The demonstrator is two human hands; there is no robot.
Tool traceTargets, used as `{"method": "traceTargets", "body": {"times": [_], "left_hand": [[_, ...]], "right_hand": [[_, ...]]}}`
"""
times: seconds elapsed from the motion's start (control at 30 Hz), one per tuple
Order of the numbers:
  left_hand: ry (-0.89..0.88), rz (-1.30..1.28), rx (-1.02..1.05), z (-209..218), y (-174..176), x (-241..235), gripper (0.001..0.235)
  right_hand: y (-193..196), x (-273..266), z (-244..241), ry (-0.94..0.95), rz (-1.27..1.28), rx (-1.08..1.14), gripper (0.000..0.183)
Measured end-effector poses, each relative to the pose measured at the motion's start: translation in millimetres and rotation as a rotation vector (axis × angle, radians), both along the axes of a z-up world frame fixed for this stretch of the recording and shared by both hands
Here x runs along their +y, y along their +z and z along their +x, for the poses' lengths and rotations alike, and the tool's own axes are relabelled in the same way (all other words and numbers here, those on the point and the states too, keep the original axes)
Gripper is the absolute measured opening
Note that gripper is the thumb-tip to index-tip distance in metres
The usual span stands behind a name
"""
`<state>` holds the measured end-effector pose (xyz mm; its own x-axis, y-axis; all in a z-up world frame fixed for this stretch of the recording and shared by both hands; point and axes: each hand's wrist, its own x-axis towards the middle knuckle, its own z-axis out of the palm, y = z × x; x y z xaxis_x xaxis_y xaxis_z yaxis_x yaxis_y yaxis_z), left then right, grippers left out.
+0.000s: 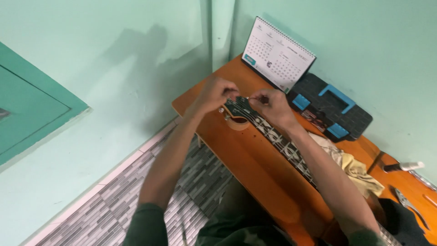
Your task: The person strings a black electric guitar by hand, threading strings through the headstock and tuning pegs. They repeatedly adjust the strings at the headstock and pluck them near the bridge to check tension. The guitar rests on a wooden table with tools and a cloth nearby.
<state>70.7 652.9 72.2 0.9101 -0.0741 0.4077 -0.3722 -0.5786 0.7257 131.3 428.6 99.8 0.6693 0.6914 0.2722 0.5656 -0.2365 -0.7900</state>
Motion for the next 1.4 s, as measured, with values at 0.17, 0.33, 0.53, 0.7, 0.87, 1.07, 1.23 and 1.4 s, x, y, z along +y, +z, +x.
{"method": "traceTargets", "body": {"times": [0.17, 0.33, 0.53, 0.7, 0.87, 1.07, 1.23, 1.4], "left_hand": [[0.068, -0.061, 0.013, 20.1, -41.3, -2.5, 0.006], [0.110, -0.179, -0.006, 31.5, -60.9, 2.1, 0.014], [0.219, -0.202, -0.023, 35.0, -71.3, 4.1, 0.017], [0.223, -0.182, 0.028, 37.2, -73.9, 4.4, 0.015], [0.228, -0.169, 0.042, 33.1, -68.6, 6.0, 0.017], [0.224, -0.179, 0.059, 28.1, -68.0, 6.0, 0.016], [0.256, -0.167, 0.083, 28.6, -70.3, 8.2, 0.016], [0.231, -0.168, 0.055, 26.4, -69.6, 9.4, 0.016]], "right_hand": [[-43.8, 22.5, 28.7, -0.001, -0.049, -0.119, 0.007], [-70.4, 16.9, 41.1, -0.090, -0.129, -0.102, 0.009], [-67.6, 10.8, 35.3, -0.181, -0.236, -0.059, 0.010], [-62.1, 3.1, 24.6, -0.177, -0.315, -0.028, 0.015], [-50.4, -7.5, 22.7, -0.163, -0.312, -0.035, 0.016], [-59.5, -7.4, 28.5, -0.145, -0.304, -0.016, 0.016], [-64.1, -3.6, 31.8, -0.135, -0.323, -0.011, 0.016], [-58.0, -1.5, 30.4, -0.150, -0.304, 0.032, 0.016]]}}
